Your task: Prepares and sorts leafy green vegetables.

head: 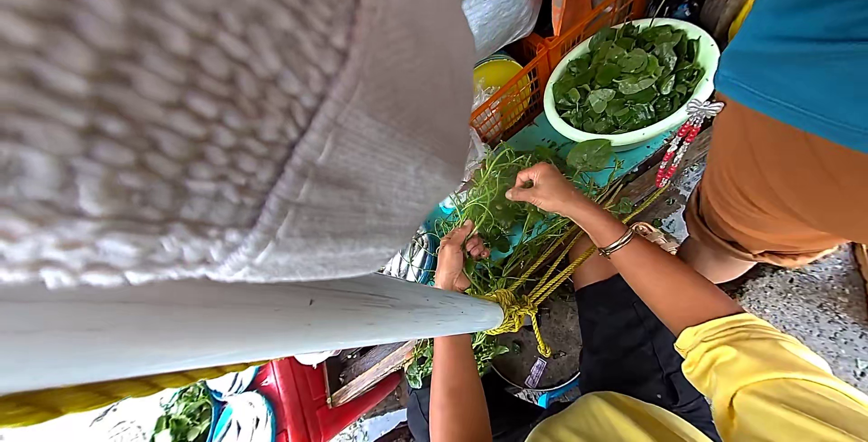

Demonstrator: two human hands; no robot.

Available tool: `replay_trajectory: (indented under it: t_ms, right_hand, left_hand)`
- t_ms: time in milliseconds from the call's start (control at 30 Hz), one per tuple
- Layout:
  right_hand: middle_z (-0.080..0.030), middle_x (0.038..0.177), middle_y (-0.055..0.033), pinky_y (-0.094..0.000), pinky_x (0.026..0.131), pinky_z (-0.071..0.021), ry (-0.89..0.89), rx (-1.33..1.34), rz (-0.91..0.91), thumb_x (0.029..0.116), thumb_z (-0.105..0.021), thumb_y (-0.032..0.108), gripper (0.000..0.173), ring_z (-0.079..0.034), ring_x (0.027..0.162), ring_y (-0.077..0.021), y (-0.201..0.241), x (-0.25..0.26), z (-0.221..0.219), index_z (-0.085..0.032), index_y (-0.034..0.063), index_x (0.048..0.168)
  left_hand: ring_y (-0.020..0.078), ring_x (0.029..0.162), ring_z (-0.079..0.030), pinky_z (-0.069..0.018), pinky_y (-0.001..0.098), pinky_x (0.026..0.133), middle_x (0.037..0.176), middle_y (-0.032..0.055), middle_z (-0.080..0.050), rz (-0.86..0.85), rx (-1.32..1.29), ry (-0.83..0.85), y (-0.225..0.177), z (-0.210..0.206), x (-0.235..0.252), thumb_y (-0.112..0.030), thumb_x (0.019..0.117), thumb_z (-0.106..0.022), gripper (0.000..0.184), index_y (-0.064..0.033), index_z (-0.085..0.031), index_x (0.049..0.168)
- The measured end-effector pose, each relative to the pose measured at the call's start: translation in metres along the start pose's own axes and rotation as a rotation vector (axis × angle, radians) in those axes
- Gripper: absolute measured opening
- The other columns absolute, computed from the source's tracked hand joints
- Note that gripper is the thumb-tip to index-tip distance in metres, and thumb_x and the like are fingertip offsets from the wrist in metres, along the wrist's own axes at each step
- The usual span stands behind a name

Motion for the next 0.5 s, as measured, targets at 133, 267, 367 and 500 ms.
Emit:
replay_trajectory:
  t_ms: [133, 267, 367, 500]
  right_hand:
    - [-0.071, 0.096, -0.0147, -0.0631, 0.078, -0.0487, 0.074, -0.282, -0.027, 0.0932, -0.072, 0.021, 0.012, -0.066, 0.097, -0.037, -0.017, 0.025, -0.011, -0.075, 0.0103, 0.097]
    - [-0.071, 0.126, -0.0123, -0.0663, 0.096, -0.0476, 0.177, -0.289, 0.01, 0.0935, -0.075, 0.031, 0.042, -0.064, 0.118, -0.0368, -0.018, 0.027, -0.028, -0.069, 0.0208, 0.134]
    - [-0.074, 0.107, -0.012, -0.063, 0.09, -0.0511, 0.167, -0.264, 0.038, 0.0946, -0.074, 0.034, 0.025, -0.068, 0.106, -0.0342, -0.022, 0.029, -0.036, -0.077, 0.0144, 0.11]
    - [-0.072, 0.09, -0.0142, -0.0614, 0.076, -0.0504, 0.054, -0.242, 0.013, 0.0969, -0.064, 0.02, 0.017, -0.068, 0.092, -0.0353, -0.026, 0.029, -0.023, -0.075, 0.0079, 0.095]
  left_hand:
    - [0.0107, 0.046, -0.05, -0.0536, 0.0294, 0.056, 0.052, -0.0029, -0.045, 0.001, 0.01, -0.003, 0.0, -0.002, -0.001, -0.02, 0.1104, -0.036, 0.038, -0.0098, -0.056, 0.08]
    - [0.0109, 0.046, -0.051, -0.0543, 0.029, 0.056, 0.053, -0.002, -0.046, 0.007, 0.012, 0.007, 0.002, -0.001, 0.001, -0.021, 0.1101, -0.038, 0.036, -0.0088, -0.056, 0.081]
    - [0.011, 0.047, -0.051, -0.0545, 0.0299, 0.056, 0.053, -0.002, -0.046, 0.001, 0.024, 0.011, 0.001, -0.002, 0.001, -0.02, 0.1097, -0.038, 0.037, -0.0089, -0.056, 0.079]
    - [0.0108, 0.046, -0.051, -0.0539, 0.0297, 0.056, 0.053, -0.0026, -0.045, -0.001, 0.007, 0.02, 0.001, -0.001, 0.001, -0.02, 0.1099, -0.036, 0.038, -0.0094, -0.056, 0.079]
Point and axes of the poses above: each hand's wrist, its own x-axis towards the middle knuckle, its own z-axis out of the back of the hand, y = z × x, the point moved 8 cm from there along x, towards the middle knuckle
